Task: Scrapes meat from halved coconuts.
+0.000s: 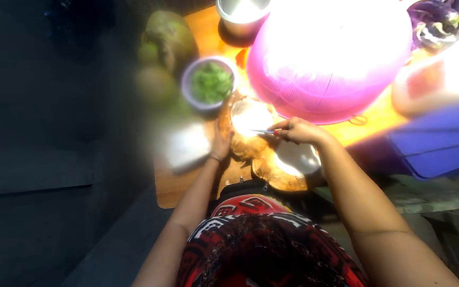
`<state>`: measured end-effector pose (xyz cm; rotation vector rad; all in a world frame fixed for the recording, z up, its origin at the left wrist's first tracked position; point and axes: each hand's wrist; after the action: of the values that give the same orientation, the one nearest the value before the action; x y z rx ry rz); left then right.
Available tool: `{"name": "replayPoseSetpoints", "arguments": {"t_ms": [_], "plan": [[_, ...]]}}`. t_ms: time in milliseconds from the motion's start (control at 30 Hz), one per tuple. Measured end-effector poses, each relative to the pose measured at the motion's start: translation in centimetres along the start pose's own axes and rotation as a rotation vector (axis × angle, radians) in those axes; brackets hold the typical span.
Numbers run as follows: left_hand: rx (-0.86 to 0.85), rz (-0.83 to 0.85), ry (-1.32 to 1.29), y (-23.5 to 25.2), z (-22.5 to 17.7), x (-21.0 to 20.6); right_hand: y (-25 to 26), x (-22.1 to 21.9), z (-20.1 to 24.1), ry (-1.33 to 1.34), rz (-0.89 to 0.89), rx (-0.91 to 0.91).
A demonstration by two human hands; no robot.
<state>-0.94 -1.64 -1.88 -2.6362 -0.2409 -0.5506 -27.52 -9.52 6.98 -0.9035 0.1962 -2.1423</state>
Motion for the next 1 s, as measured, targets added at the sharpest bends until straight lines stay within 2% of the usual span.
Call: {"name": "replayPoseSetpoints", "arguments": {"t_ms": [133,267,333,467,567,700,767,867,1000], "plan": [[-0.007,0.01,-0.03,-0.3,-0.2,0.1,1.6,-1.0,1.1,-0.1,0.036,0.115],[0.022,-0.001,-0.077,-0.5,0.9,0.2,1.7,1.7,4.4,-0.327,0.243,0.039],[0.042,-0.017,-0.076,-0.5,1.5,0.1,2.6,2.6,4.3,-0.406,0.245,0.045],[0.038,-0.008,-0.063,-0.2,1.4,-0.1,4.0,1.2,5.0,-0.336,0.163,0.091],[0.065,-0.005,-0.082,-0.4,1.6,0.0,4.1,0.4,3.8,-0.366,0.226,0.143],[0.065,0.0,-0.095,-0.3,1.8,-0.1,3.6,2.4,4.5,-0.432,0.289,0.077],[0.03,-0.006,-0.101,-0.2,1.7,-0.1,3.5,2.9,6.0,-0.365,0.254,0.07],[0.032,-0.005,-0.097,-0.2,1.6,0.0,3.8,1.5,5.5,-0.273,0.189,0.134],[0.045,-0.009,-0.071,-0.5,1.6,0.1,3.0,1.2,3.9,-0.334,0.29,0.133]]}}
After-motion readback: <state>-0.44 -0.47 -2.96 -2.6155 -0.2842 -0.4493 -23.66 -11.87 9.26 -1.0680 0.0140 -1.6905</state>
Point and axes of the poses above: each hand's wrist, its own y-axis towards the middle knuckle, its own x-axis out of the back of the hand, z = x × y, and after that the axes turned 8 degrees about x, right-handed
